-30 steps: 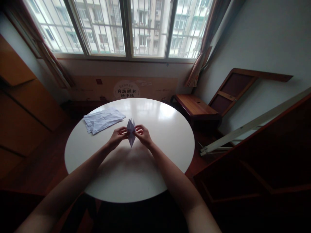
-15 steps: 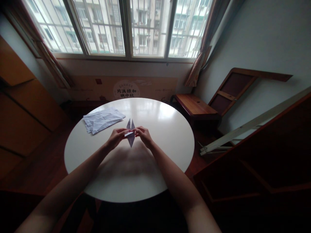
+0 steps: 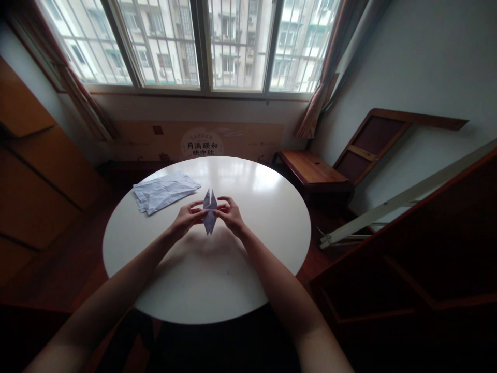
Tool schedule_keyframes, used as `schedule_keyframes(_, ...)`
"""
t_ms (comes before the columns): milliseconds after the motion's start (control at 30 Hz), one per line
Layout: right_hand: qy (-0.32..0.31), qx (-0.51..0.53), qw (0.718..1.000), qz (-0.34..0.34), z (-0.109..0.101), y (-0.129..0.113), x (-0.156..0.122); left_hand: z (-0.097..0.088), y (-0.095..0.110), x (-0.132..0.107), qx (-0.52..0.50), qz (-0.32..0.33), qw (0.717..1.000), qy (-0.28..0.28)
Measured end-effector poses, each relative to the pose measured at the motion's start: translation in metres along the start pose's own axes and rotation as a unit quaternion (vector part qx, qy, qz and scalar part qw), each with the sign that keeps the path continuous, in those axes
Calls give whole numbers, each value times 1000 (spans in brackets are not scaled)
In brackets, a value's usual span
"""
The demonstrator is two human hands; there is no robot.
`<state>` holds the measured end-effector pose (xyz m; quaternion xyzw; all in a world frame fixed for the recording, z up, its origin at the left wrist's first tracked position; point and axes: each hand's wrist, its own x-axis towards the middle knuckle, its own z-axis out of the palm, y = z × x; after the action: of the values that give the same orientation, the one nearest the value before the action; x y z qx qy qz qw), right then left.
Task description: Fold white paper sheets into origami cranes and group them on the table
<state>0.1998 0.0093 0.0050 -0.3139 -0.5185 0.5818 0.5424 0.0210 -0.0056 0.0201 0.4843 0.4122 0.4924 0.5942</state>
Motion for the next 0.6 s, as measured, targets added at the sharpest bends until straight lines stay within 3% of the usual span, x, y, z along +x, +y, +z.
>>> schedule_keyframes(167, 8, -10, 1000, 18, 0, -1, -2, -1, -3, 1, 3, 2, 1000, -22)
schedule_keyframes(300, -22, -18, 998, 55, 2, -2, -6, -1, -3, 1, 15, 10, 1000, -24)
schedule_keyframes(600, -49, -20, 998, 33, 0, 3, -3, 0, 2, -3, 50, 13, 998, -41)
